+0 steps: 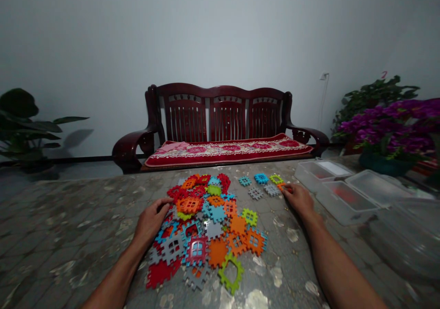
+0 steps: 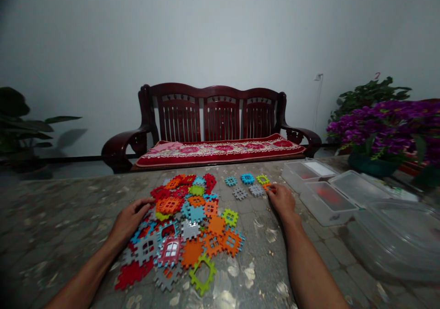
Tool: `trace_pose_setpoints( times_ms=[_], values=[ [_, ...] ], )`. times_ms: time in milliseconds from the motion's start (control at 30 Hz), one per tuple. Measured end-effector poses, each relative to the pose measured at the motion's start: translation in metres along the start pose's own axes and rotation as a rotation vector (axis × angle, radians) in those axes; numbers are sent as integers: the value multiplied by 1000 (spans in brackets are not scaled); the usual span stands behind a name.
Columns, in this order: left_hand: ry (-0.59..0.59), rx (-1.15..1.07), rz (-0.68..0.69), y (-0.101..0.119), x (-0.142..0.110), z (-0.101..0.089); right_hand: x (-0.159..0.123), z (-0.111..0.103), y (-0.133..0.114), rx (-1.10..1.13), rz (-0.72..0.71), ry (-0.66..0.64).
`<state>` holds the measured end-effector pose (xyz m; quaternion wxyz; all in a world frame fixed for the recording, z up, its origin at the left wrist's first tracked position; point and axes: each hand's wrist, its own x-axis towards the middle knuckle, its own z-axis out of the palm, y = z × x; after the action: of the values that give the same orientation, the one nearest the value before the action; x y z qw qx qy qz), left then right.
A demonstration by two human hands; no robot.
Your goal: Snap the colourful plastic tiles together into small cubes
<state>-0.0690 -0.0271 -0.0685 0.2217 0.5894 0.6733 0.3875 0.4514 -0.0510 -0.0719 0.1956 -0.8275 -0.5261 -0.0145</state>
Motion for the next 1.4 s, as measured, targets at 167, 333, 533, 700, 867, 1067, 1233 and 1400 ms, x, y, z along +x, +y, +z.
trace_pose_setpoints(
  times_ms=[167, 333, 533, 700, 867, 1067, 1233, 1400],
  values=[
    [4, -34, 8, -3, 0, 0, 5, 1, -5, -16, -18, -15],
    [11, -7, 13, -4, 1, 1, 7, 1, -10, 26, -61, -24],
    [-3, -9, 29, -6, 2, 2, 0, -5, -13, -33, -8, -23],
    [4, -1, 18, -4, 1, 1, -3, -5, -13, -33, 52, -30],
    [-1, -22, 5, -1, 0, 1, -4, -1, -10, -18, 32, 27],
    [4, -28, 6, 1, -1, 0, -16, -2, -18, 198, -113, 230],
    [2, -19, 15, 2, -1, -1, -36, 3, -50, 474, -408, -36],
    [-5, -13, 26, 0, 0, 0, -48, 6, -78, 548, -529, -385]
  ],
)
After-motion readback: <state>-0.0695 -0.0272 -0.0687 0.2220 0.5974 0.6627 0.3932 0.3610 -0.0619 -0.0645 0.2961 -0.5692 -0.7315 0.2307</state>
